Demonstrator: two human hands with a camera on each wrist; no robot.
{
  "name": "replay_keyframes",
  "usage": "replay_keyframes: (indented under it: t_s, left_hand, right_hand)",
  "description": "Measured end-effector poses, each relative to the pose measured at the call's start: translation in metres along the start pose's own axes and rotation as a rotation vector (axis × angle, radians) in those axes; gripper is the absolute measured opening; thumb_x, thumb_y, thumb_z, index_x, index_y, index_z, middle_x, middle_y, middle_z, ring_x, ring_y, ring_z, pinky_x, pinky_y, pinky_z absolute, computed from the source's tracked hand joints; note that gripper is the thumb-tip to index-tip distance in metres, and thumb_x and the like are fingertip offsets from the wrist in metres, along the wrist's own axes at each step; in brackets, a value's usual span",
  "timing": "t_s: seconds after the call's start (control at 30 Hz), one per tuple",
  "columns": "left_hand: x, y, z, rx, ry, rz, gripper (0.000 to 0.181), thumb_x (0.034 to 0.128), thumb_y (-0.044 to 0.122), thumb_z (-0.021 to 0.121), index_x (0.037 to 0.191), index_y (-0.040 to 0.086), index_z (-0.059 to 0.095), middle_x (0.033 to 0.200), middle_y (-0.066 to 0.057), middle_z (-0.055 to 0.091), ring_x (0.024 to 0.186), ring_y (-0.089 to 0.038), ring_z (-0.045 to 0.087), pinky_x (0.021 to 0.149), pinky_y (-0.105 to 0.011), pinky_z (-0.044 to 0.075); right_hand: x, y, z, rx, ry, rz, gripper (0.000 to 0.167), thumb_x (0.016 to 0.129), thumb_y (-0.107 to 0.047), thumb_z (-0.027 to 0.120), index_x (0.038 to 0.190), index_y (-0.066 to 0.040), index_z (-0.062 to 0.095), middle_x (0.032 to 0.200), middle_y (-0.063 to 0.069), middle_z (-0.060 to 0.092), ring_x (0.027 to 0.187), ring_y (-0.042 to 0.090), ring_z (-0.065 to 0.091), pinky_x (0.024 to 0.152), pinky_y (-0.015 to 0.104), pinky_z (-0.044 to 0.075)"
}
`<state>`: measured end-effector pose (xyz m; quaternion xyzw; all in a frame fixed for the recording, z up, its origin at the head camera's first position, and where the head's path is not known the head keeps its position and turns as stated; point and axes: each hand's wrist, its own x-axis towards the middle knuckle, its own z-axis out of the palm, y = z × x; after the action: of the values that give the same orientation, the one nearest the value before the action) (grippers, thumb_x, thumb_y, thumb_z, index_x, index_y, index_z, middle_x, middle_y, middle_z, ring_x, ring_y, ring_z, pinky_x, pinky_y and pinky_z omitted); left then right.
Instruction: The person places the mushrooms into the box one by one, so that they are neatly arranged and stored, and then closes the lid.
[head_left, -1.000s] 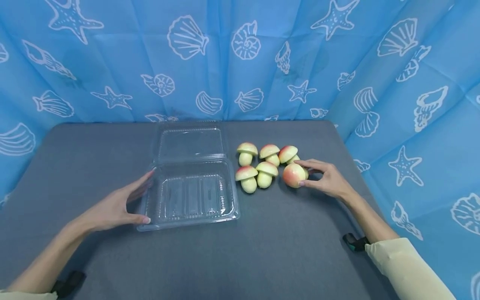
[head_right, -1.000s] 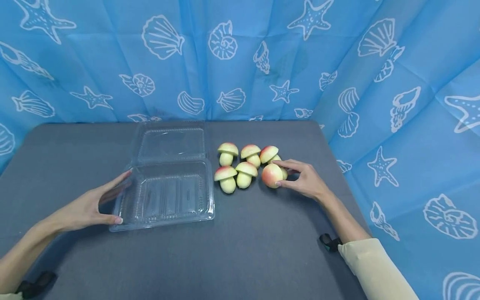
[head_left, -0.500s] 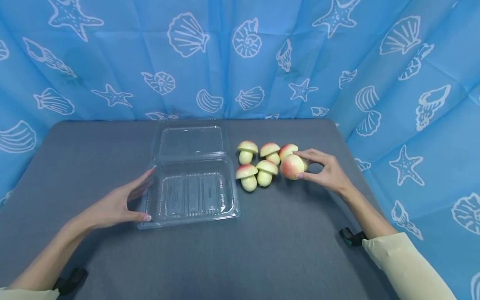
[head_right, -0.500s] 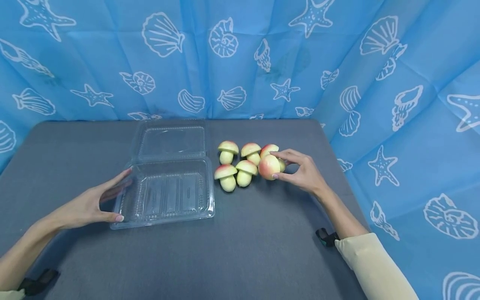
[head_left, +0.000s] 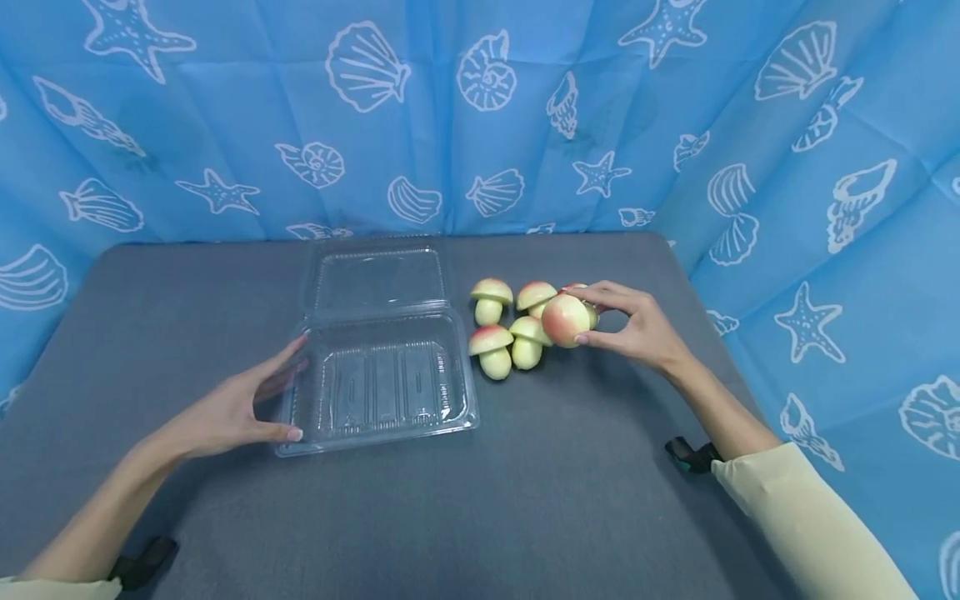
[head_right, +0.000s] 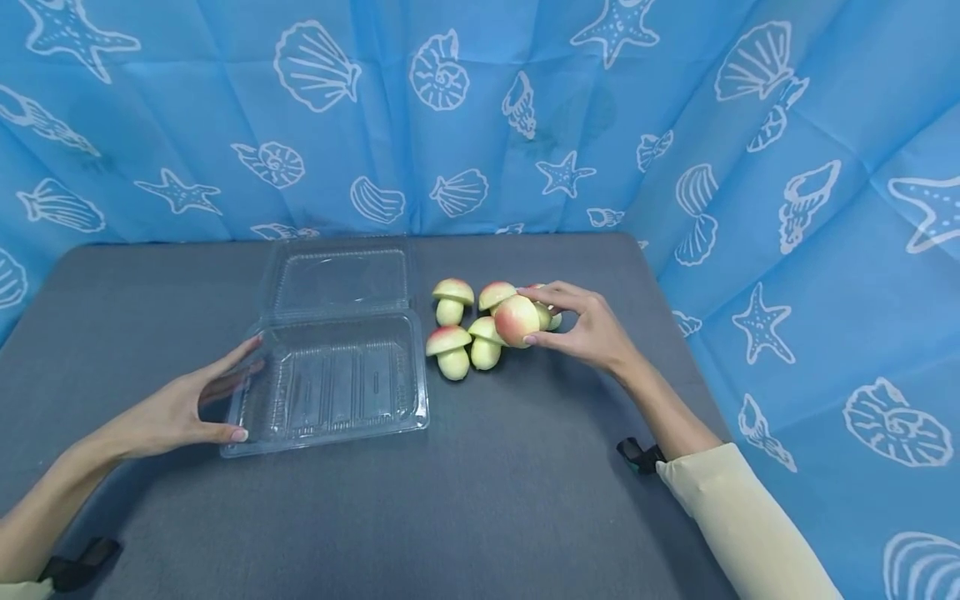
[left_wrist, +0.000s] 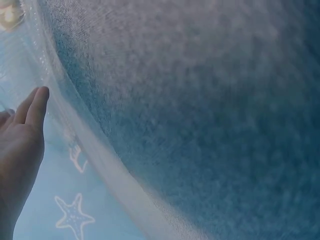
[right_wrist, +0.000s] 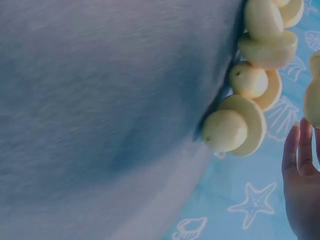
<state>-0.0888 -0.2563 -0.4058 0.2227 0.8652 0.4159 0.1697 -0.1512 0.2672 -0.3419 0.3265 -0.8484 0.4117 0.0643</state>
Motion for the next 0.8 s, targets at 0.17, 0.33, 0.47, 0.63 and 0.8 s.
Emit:
replay_keyframes:
  t_s: [0.17,0.33,0.47,0.63,0.8]
  left_hand:
    - [0.001,-0.001,0.000,0.006,0.003,0.002,0.116,0.0797,0.029,0.085,0.161,0.028,0.002,0.155,-0.029,0.031,0.135,-0.050,0.038,0.104,-0.061,0.034]
    - [0.001,0.000,0.001,0.014,0.005,0.008,0.115,0.0805,0.029,0.084,0.161,0.027,0.002,0.156,-0.027,0.029,0.135,-0.048,0.039,0.105,-0.061,0.034]
    - [0.002,0.001,0.002,0.027,0.011,0.016,0.115,0.0811,0.029,0.084,0.161,0.025,0.001,0.156,-0.026,0.031,0.135,-0.046,0.041,0.103,-0.063,0.036]
    - [0.001,0.001,0.004,0.029,0.011,0.024,0.116,0.0811,0.027,0.084,0.161,0.021,0.000,0.155,-0.028,0.031,0.135,-0.046,0.040,0.102,-0.063,0.036]
    - [0.003,0.001,0.003,0.018,0.008,0.017,0.116,0.0814,0.028,0.084,0.161,0.023,-0.001,0.159,-0.026,0.024,0.137,-0.046,0.038,0.104,-0.061,0.034]
  right_hand:
    - [0.012,-0.006,0.005,0.002,-0.009,-0.010,0.058,0.069,0.009,0.084,0.124,0.005,0.066,0.111,0.017,0.068,0.093,0.011,0.058,0.078,0.021,0.047]
    - [0.022,-0.011,0.014,0.029,-0.020,-0.013,0.057,0.070,0.007,0.085,0.124,0.003,0.068,0.113,0.016,0.068,0.095,0.012,0.059,0.079,0.025,0.048]
    - [0.029,-0.012,0.022,0.064,-0.039,-0.032,0.056,0.070,0.007,0.084,0.124,0.003,0.068,0.113,0.016,0.068,0.094,0.013,0.059,0.076,0.029,0.050]
    - [0.037,-0.015,0.031,0.089,-0.063,-0.035,0.055,0.072,0.005,0.085,0.124,0.004,0.067,0.113,0.017,0.068,0.096,0.014,0.060,0.076,0.033,0.051]
    - [0.046,-0.019,0.038,0.094,-0.070,-0.036,0.053,0.072,0.003,0.085,0.123,0.004,0.068,0.113,0.016,0.069,0.100,0.018,0.062,0.079,0.036,0.053]
